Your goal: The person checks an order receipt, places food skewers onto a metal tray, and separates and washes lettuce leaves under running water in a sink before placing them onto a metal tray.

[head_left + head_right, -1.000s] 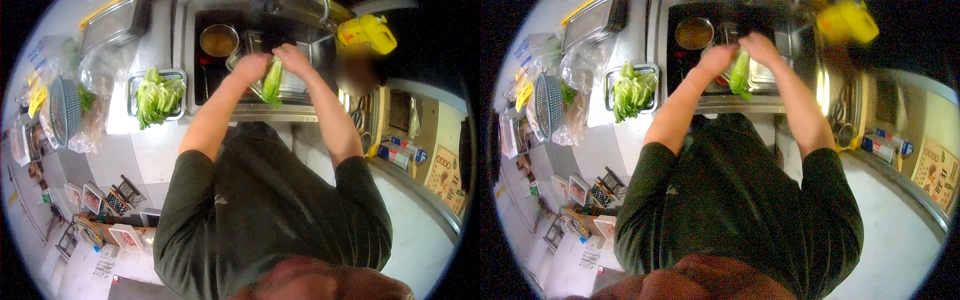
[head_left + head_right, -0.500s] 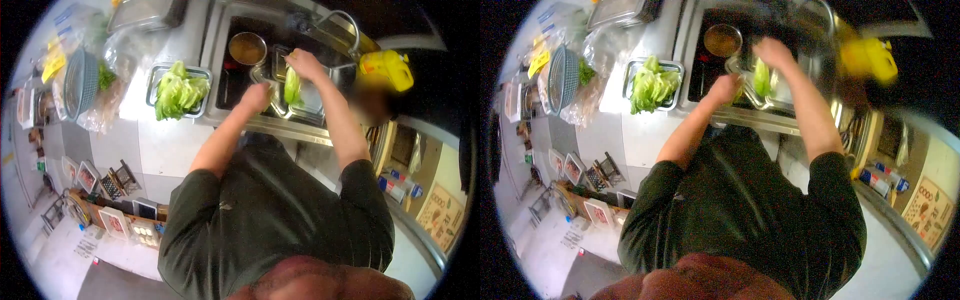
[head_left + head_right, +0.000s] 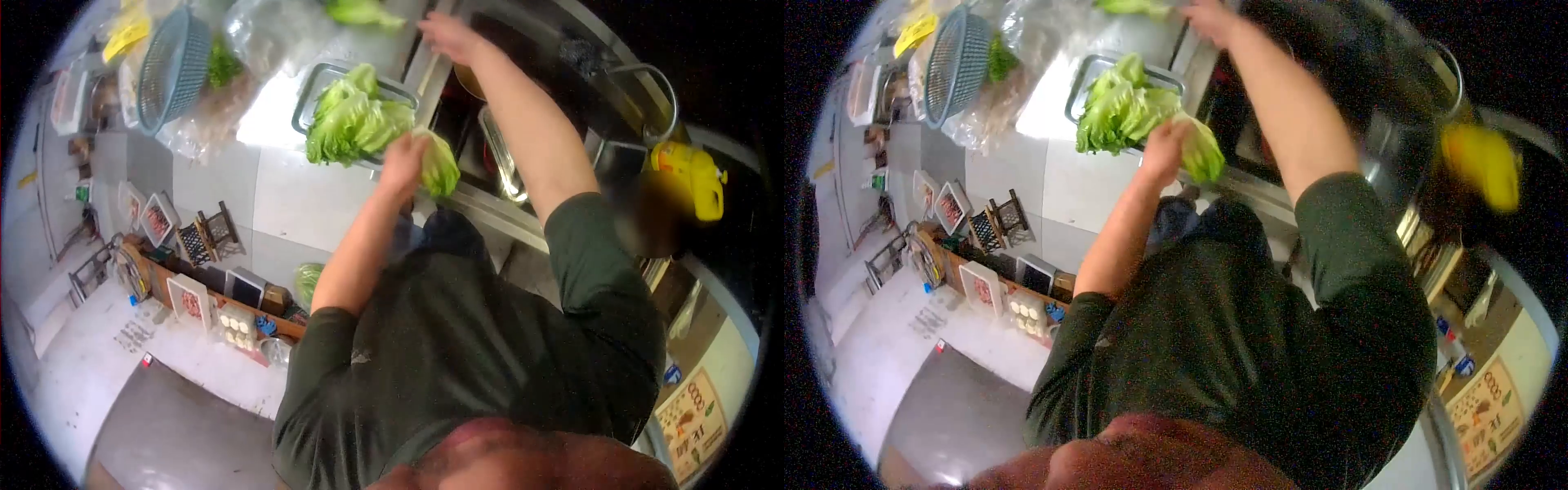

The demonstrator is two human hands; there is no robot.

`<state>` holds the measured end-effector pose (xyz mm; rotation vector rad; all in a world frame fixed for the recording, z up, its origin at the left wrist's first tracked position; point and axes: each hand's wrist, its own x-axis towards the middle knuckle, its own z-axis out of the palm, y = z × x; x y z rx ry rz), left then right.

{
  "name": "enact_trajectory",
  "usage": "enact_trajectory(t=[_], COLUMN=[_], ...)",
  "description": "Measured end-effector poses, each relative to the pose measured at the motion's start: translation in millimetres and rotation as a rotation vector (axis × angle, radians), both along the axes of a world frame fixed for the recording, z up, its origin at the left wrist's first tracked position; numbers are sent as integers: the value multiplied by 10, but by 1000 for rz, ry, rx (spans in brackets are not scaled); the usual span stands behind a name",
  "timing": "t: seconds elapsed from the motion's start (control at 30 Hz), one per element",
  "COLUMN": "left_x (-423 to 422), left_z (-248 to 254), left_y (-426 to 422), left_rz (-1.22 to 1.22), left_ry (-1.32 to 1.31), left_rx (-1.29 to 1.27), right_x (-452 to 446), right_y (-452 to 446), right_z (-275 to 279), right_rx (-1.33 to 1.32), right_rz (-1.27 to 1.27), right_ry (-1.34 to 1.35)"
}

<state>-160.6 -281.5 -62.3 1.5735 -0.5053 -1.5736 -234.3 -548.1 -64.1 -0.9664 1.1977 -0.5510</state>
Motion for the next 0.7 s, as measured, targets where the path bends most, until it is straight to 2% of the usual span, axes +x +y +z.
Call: enact_trajectory(t=[0.03,0.07,0.1,0.13,0.2,0.23,0.33,0.37,0.4,0.47,0.5,0.53,0.57,0.6,0.63,0.67,0.7], left_x=[-27,-41,-25,-61,-197,-302,-728,-883,-1037,-1369,-1538,-1703,-1867,-2029,-2183,-2320,-2448], left_z=[70,148,283,284,248,-83,40,138,33,288,240,133,58,54,65,61,25], left_y=[-40,-128,-207,-260,-422,-471,-764,-856,-949,-1106,-1176,-1243,-1312,-1381,-1451,-1522,-1576], left_rz=[63,125,50,81,125,105,42,19,-63,-149,-187,-216,-239,-238,-235,-228,-187], left_ry=[112,224,167,279,502,597,720,744,774,668,706,740,771,725,674,617,656], left_rx=[30,53,141,131,123,42,103,147,149,218,183,149,117,135,155,172,168], right_x=[-120,-214,-397,-588,-1026,-1259,-2132,-2464,-2806,-3517,-3898,-4113,-4455,-4408,-4588,-4730,-4689], right_y=[3,114,293,462,805,1003,1241,1250,1250,1125,983,828,585,439,272,21,-170], right_z=[-73,-168,-64,24,185,284,395,451,476,393,363,459,369,587,491,383,430], right_rx=[-101,-144,-170,-196,-99,-84,-22,-3,18,-69,-235,-201,-277,-278,-480,-493,-632], right_rz=[294,251,246,245,261,207,31,-51,-126,-292,-169,-233,-121,-273,-117,-113,13], right_ry=[118,221,170,119,197,232,331,367,397,519,782,863,1085,1165,1180,1006,1008])
